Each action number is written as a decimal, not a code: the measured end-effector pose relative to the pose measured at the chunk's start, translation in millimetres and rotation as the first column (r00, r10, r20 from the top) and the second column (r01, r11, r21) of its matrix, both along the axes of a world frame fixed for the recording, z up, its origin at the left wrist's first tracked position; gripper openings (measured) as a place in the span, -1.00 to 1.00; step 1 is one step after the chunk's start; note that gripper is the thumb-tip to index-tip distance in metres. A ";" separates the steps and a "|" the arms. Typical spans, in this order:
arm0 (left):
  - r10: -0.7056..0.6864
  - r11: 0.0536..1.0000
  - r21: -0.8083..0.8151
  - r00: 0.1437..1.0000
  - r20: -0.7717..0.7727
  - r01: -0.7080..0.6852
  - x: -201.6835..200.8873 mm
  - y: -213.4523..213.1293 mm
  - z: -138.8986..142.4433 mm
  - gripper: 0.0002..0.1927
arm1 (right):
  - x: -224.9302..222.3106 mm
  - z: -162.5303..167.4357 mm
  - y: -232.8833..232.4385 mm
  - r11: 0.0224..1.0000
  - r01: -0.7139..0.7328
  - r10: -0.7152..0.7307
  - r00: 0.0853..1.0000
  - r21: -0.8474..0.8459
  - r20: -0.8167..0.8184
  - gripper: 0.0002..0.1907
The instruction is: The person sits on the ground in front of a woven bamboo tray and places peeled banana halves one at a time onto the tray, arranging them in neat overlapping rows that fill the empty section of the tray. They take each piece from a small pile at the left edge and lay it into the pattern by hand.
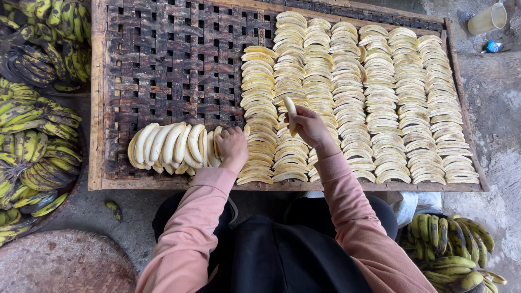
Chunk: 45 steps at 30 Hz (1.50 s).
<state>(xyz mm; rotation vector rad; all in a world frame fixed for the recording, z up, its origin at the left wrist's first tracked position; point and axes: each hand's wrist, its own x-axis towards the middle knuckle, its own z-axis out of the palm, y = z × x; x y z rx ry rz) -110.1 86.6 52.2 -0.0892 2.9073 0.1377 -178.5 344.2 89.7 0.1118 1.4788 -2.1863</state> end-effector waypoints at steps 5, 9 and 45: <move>0.183 0.932 0.324 0.982 -0.036 -0.161 -17.5 -12.2 3.7 -0.53 | -17.4 12.8 -31.8 0.995 -0.082 0.091 0.982 0.062 -0.168 -0.54; 0.306 -0.108 0.936 0.884 0.352 -0.335 -49.7 -23.6 15.0 -0.66 | -27.8 39.7 -71.7 0.963 -0.045 0.139 0.928 0.266 -0.346 -0.55; 0.401 -0.674 0.728 0.766 0.503 -0.126 -66.1 -39.2 48.6 -0.70 | -239.1 29.4 -97.4 0.277 0.454 0.438 0.725 0.847 -0.531 -0.76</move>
